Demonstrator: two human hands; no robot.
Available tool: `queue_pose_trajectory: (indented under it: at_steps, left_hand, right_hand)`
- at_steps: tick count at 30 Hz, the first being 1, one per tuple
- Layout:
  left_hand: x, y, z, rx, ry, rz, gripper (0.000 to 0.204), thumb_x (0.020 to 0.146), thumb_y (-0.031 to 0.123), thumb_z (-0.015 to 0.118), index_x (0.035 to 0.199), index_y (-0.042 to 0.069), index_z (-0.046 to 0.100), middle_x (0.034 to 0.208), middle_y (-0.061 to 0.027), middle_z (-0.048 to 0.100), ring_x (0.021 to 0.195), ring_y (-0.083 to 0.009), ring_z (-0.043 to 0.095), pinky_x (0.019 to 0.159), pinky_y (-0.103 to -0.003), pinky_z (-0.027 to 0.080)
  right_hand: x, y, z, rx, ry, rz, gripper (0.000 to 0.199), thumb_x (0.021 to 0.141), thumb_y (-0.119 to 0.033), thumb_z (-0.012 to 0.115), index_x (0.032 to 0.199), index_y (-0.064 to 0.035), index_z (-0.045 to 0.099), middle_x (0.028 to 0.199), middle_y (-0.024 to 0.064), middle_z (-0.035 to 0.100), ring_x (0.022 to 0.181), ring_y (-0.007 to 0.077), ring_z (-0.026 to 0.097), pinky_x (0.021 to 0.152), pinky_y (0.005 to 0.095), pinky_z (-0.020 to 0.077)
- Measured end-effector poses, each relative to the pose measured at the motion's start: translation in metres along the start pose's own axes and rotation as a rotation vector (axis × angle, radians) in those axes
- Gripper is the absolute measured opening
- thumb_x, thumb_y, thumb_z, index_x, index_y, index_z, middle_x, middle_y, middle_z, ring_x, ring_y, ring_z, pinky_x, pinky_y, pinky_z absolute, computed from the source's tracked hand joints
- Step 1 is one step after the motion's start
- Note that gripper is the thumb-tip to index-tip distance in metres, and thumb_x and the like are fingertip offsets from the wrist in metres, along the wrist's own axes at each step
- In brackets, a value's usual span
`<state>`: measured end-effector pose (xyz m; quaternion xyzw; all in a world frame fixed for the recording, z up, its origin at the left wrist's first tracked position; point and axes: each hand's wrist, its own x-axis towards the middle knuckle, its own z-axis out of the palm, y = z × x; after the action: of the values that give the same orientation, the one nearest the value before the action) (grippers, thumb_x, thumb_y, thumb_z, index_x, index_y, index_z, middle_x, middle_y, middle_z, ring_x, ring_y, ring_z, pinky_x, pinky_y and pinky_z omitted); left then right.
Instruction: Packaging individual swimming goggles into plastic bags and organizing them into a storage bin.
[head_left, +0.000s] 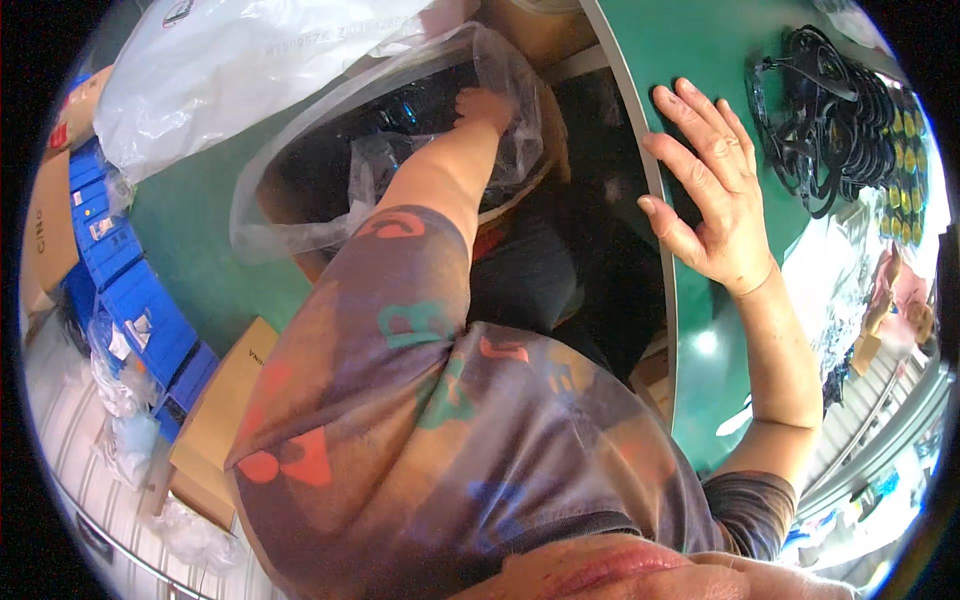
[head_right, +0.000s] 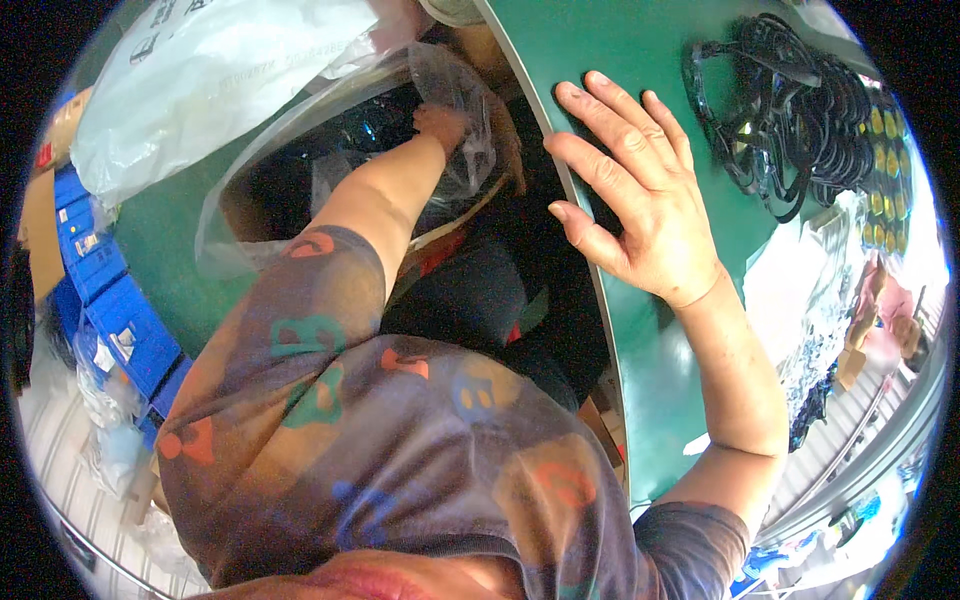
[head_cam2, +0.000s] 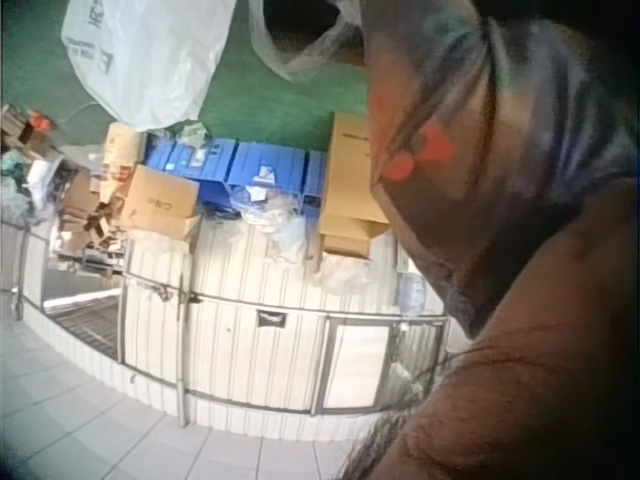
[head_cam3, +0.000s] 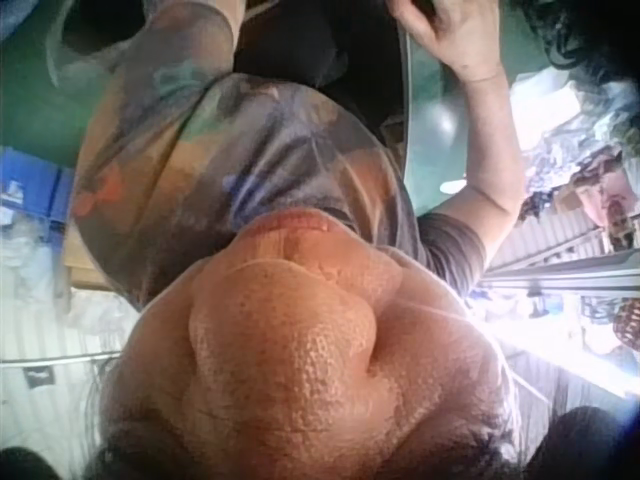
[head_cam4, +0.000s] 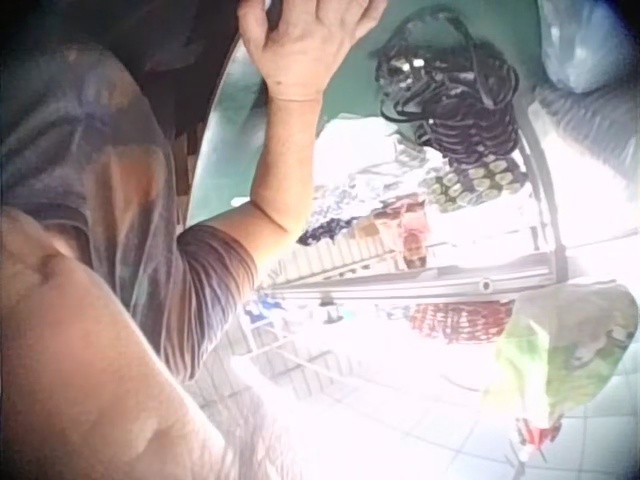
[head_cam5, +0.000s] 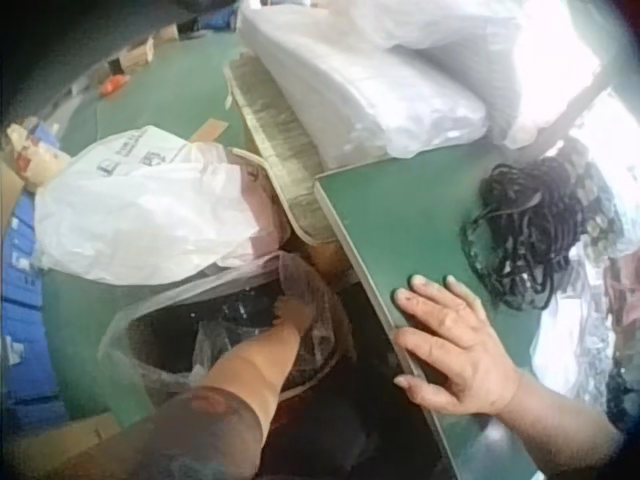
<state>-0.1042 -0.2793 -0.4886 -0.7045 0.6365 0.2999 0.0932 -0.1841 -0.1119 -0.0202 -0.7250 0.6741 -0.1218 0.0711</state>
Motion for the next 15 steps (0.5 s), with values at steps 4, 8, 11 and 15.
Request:
queue_pose_trajectory:
  at_steps: [4,8,11,15]
  left_hand:
    - [0.027,-0.022,-0.004,-0.093,-0.209,0.132,0.095,0.069,0.045,0.08,0.14,-0.006,0.042,0.141,-0.0192,0.051,0.128,-0.0351,0.054,0.105,-0.048,0.046]
    - [0.005,-0.011,-0.021,-0.341,-0.507,0.274,0.084,0.06,0.042,0.089,0.122,-0.007,0.06,0.127,-0.0225,0.065,0.117,-0.0326,0.064,0.1,-0.039,0.051]
    - [0.068,-0.11,-0.01,-0.69,-0.24,0.135,0.066,0.06,0.037,0.09,0.106,-0.006,0.069,0.115,-0.0216,0.071,0.108,-0.029,0.069,0.093,-0.037,0.054]
    - [-0.03,-0.049,-0.084,-0.607,-0.427,0.16,0.054,0.067,0.031,0.088,0.104,-0.004,0.069,0.107,-0.0169,0.072,0.099,-0.027,0.069,0.084,-0.038,0.053]
  right_hand:
    - [0.001,0.001,-0.001,-0.013,-0.01,0.011,0.049,0.079,-0.025,0.075,0.125,-0.0127,0.065,0.148,0.0104,0.052,0.142,0.0309,0.044,0.118,0.0514,0.0274]
    - [-0.013,0.007,-0.002,-0.05,-0.016,0.073,0.048,0.08,-0.026,0.075,0.126,-0.0126,0.064,0.149,0.0093,0.052,0.143,0.0308,0.043,0.118,0.0516,0.0276]
    - [0.009,-0.018,-0.004,0.013,0.027,-0.095,0.049,0.081,-0.025,0.075,0.126,-0.0124,0.064,0.149,0.0089,0.052,0.143,0.0306,0.043,0.118,0.0521,0.0278]
    - [-0.016,0.005,0.0,-0.053,0.014,0.04,0.049,0.081,-0.025,0.074,0.127,-0.0118,0.063,0.149,0.0086,0.052,0.143,0.0305,0.043,0.118,0.0524,0.0281]
